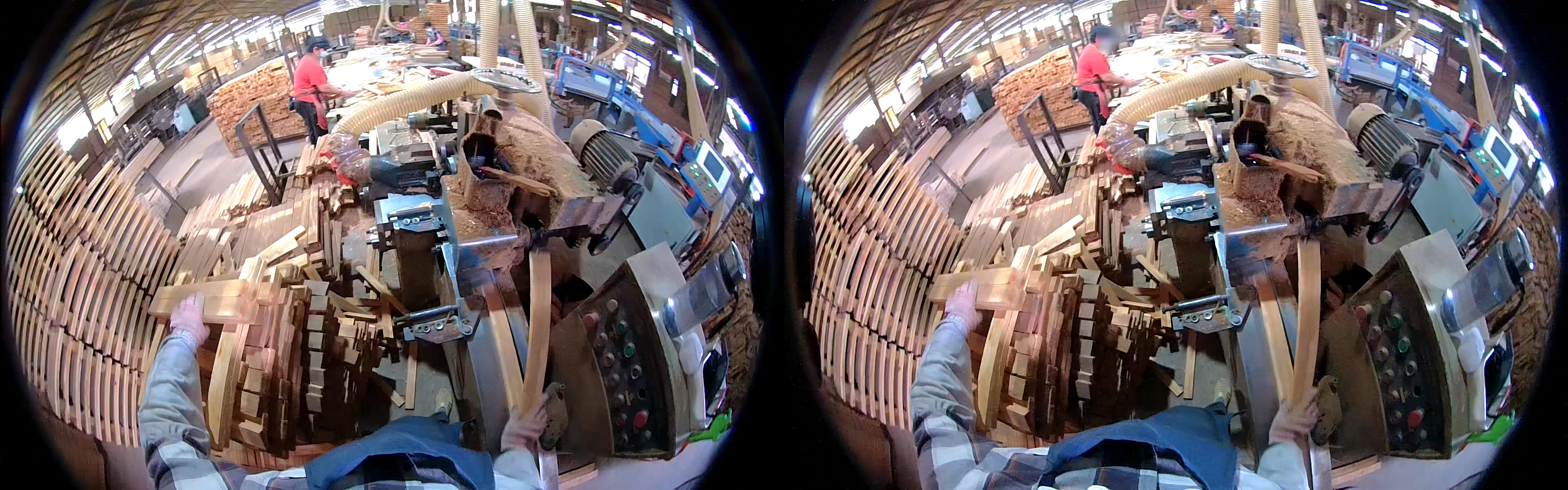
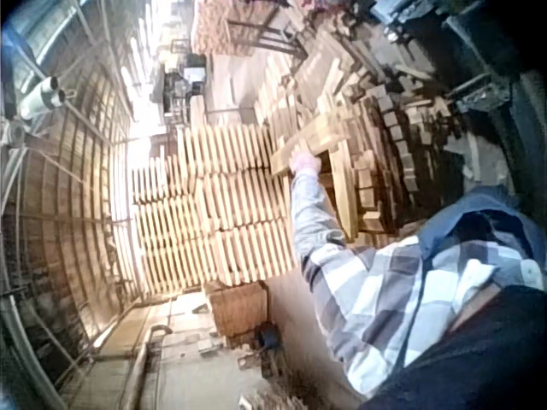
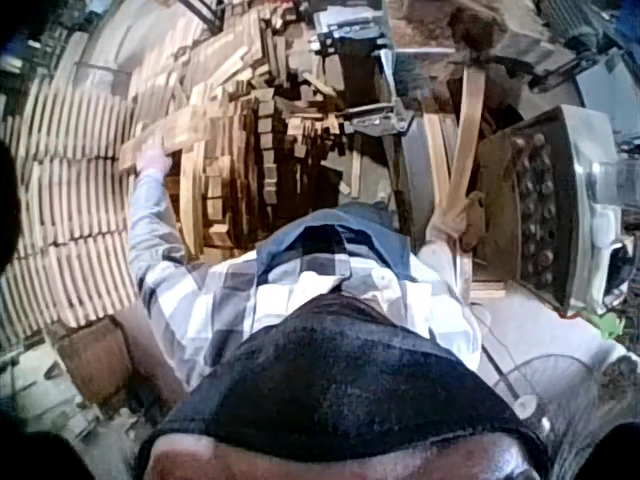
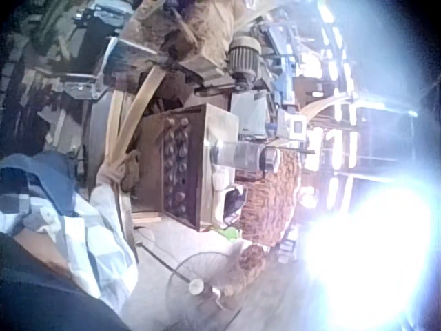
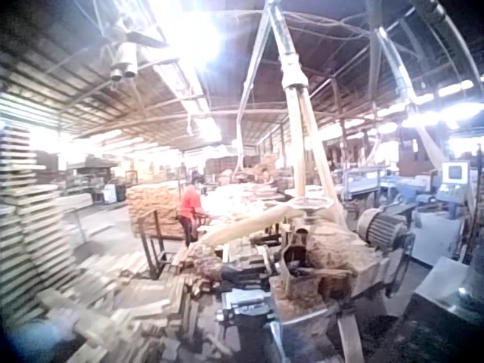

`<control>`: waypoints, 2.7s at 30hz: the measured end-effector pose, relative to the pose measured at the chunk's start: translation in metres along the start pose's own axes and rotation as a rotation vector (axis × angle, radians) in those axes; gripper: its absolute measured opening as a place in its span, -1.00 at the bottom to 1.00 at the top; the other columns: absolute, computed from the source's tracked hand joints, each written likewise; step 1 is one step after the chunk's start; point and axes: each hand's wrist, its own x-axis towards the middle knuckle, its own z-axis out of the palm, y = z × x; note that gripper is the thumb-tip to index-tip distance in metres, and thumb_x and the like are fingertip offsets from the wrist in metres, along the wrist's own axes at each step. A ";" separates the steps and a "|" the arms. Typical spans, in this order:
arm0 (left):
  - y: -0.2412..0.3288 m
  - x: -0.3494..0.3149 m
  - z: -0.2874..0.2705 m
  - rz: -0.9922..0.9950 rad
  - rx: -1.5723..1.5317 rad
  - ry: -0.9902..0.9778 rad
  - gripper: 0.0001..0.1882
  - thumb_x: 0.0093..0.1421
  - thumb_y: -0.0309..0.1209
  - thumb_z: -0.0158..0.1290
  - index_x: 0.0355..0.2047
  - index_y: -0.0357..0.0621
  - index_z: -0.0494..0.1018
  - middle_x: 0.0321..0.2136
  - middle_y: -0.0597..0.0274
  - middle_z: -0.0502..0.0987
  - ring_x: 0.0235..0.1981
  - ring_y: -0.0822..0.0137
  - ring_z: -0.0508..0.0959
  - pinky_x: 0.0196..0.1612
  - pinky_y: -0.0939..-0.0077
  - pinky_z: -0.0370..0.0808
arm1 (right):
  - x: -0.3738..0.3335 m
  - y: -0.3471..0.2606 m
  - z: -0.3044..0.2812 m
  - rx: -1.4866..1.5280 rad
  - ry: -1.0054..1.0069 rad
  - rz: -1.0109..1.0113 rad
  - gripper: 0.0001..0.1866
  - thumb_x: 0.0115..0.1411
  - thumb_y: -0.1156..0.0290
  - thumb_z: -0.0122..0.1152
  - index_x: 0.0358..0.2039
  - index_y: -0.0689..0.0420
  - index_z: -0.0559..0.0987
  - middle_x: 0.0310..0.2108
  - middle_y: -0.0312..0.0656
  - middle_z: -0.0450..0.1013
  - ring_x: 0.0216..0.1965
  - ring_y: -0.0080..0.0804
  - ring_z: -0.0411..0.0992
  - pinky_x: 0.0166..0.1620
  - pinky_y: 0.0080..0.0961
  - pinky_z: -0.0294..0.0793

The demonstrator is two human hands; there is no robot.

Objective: The person feeds wooden planks into a planer machine one at a time, guiding them through the rollers. After each plank is processed, the person stacks the finished pieces on a growing pile to the left. The task is performed continuously in a workshop environment.

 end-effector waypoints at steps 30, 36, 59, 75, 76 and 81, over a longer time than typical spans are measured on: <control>0.000 -0.010 -0.016 0.015 -0.147 0.436 -0.06 -0.02 -0.22 0.30 0.39 0.11 0.19 0.30 0.20 0.29 0.37 0.12 0.20 0.48 0.20 0.02 | 0.025 0.025 0.050 -0.298 0.029 -0.382 -0.45 0.22 0.10 0.20 0.19 0.04 0.48 0.25 -0.01 0.31 0.32 0.08 0.18 0.34 0.04 0.13; 0.050 -0.009 -0.111 0.315 -0.016 0.439 -0.27 0.06 -0.33 0.15 0.30 0.04 0.29 0.18 0.17 0.39 0.32 0.20 0.28 0.50 0.14 -0.02 | 0.123 -0.051 0.097 -0.306 0.213 -0.485 -0.54 0.20 0.18 0.20 0.09 0.05 0.53 0.10 -0.01 0.43 0.16 -0.05 0.35 0.21 -0.02 0.31; 0.178 -0.018 -0.196 0.705 -0.506 0.376 -0.41 0.05 -0.72 -0.05 0.13 -0.13 0.47 -0.01 -0.02 0.52 0.17 0.01 0.44 0.34 0.16 0.31 | -0.090 -0.034 -0.037 -0.030 -0.173 -0.086 -0.04 -0.02 0.23 0.46 0.38 0.23 0.25 0.00 0.19 0.51 0.04 0.17 0.49 0.13 -0.08 0.46; 0.003 0.059 -0.006 -0.022 -0.004 -0.031 0.00 0.02 -0.18 0.31 0.43 0.02 0.07 0.25 0.14 0.33 0.27 0.13 0.38 0.28 0.23 0.35 | 0.020 -0.033 0.008 -0.148 0.085 -0.115 -0.05 0.20 0.01 0.27 0.42 0.32 0.11 0.14 0.21 0.38 0.13 0.16 0.35 0.22 -0.01 0.31; 0.005 0.064 -0.002 -0.015 -0.005 0.000 0.02 0.01 -0.16 0.33 0.43 0.03 0.07 0.25 0.14 0.33 0.26 0.13 0.38 0.27 0.22 0.36 | 0.038 -0.047 0.021 -0.118 0.165 -0.176 -0.06 0.23 0.00 0.23 0.43 0.31 0.09 0.14 0.21 0.38 0.12 0.15 0.35 0.22 -0.02 0.30; 0.025 0.071 -0.014 -0.067 -0.043 0.054 -0.17 0.00 -0.11 0.36 0.25 0.15 0.23 0.13 0.22 0.41 0.18 0.15 0.45 0.17 0.22 0.44 | 0.085 -0.054 0.086 -0.223 0.228 -0.200 0.00 0.25 0.01 0.19 0.50 0.17 -0.09 0.31 0.19 0.22 0.26 0.20 0.23 0.32 -0.01 0.18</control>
